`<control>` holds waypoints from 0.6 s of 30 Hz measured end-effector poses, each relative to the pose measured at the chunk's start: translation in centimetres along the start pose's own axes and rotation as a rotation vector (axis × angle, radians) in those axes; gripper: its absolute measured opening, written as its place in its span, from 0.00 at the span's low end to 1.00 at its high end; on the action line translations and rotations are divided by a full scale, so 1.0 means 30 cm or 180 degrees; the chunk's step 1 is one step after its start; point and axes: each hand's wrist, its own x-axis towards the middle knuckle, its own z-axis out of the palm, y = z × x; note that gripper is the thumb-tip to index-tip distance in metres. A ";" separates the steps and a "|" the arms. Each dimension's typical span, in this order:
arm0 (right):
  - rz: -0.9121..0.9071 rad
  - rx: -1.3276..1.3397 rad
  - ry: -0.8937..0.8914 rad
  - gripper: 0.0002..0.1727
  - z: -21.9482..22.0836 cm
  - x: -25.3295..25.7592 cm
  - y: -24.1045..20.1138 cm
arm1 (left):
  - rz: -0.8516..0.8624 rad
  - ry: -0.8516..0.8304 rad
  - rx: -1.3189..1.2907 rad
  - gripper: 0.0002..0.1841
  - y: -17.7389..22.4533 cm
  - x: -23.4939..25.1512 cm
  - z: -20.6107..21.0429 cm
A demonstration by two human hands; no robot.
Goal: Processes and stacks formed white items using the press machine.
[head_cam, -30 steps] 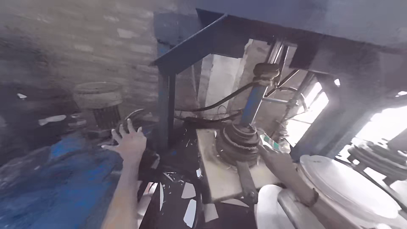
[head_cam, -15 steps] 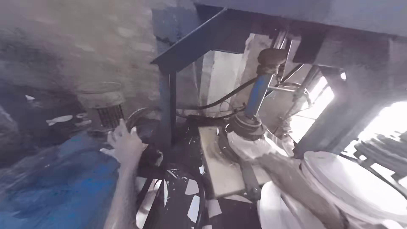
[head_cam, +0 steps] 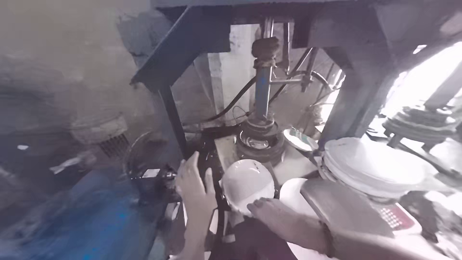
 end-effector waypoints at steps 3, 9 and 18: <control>0.0373 0.0067 0.1187 0.17 -0.105 -0.164 -0.055 | -0.0032 -0.0426 -0.0083 0.29 -0.004 -0.009 -0.012; 0.3442 -0.0346 0.2434 0.30 -0.022 -0.687 0.172 | 0.0026 -0.0577 -0.0448 0.25 0.038 -0.041 -0.013; 0.1761 0.1344 0.4762 0.33 0.063 -0.680 0.105 | 0.0915 -0.2326 -0.2713 0.45 0.440 -0.133 0.192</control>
